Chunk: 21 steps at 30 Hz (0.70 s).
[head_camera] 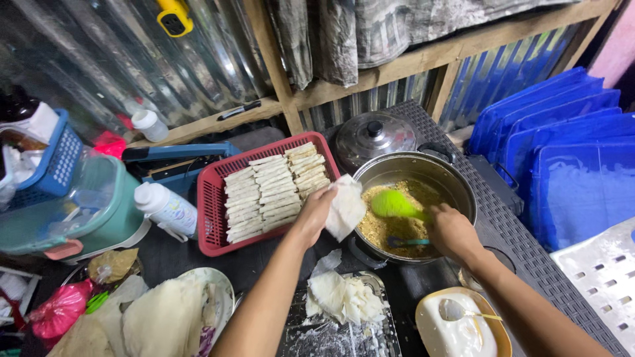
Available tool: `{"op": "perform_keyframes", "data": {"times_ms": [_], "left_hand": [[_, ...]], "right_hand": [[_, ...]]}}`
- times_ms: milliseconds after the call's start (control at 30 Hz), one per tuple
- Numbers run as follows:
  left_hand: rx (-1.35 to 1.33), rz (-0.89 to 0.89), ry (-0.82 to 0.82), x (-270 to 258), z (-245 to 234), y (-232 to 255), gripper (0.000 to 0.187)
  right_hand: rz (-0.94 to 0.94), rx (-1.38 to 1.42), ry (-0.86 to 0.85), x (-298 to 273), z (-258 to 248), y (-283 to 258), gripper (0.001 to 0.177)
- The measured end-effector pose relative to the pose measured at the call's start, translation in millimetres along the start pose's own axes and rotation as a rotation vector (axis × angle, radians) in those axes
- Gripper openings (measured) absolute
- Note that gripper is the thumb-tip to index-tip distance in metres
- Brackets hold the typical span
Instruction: The person repeatedly scoops a brown granular filling onto thin white sheets, rolls them into cylinders, and places the finished rolls into a red basket. The process is repeated multiple times with consistent hand motions.
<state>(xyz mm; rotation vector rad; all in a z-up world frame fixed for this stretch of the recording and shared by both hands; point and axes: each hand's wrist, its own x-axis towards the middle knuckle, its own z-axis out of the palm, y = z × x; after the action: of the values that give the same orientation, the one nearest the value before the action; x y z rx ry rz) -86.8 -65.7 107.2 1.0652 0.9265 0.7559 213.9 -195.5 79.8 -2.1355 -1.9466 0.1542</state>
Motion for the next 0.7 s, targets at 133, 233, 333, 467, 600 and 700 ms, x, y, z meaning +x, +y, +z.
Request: {"op": "perform_keyframes", "data": {"times_ms": [133, 233, 333, 467, 600, 700], "left_hand": [[0.142, -0.128, -0.035, -47.9, -9.7, 13.6, 0.041], [0.358, -0.147, -0.145, -75.9, -10.5, 14.6, 0.041], [0.429, -0.1, -0.308, -97.0, -9.5, 6.6, 0.041], [0.364, -0.081, -0.227, -112.4, -20.9, -14.6, 0.038], [0.097, -0.089, -0.074, -114.0, -25.4, -56.3, 0.041], [-0.139, -0.149, 0.065, -112.6, -27.2, -90.8, 0.052]], "right_hand": [[-0.101, -0.156, -0.006, -0.7, -12.5, -29.3, 0.055], [-0.323, 0.208, 0.14, -4.1, -29.1, -68.7, 0.049], [-0.264, 0.692, -0.12, -10.3, -37.5, -113.2, 0.042], [-0.114, 0.88, -0.453, -21.3, -32.4, -153.5, 0.044], [-0.197, 0.816, -0.333, -38.7, -13.3, -172.7, 0.042], [-0.15, 0.787, -0.276, -55.9, 2.3, -183.3, 0.046]]}}
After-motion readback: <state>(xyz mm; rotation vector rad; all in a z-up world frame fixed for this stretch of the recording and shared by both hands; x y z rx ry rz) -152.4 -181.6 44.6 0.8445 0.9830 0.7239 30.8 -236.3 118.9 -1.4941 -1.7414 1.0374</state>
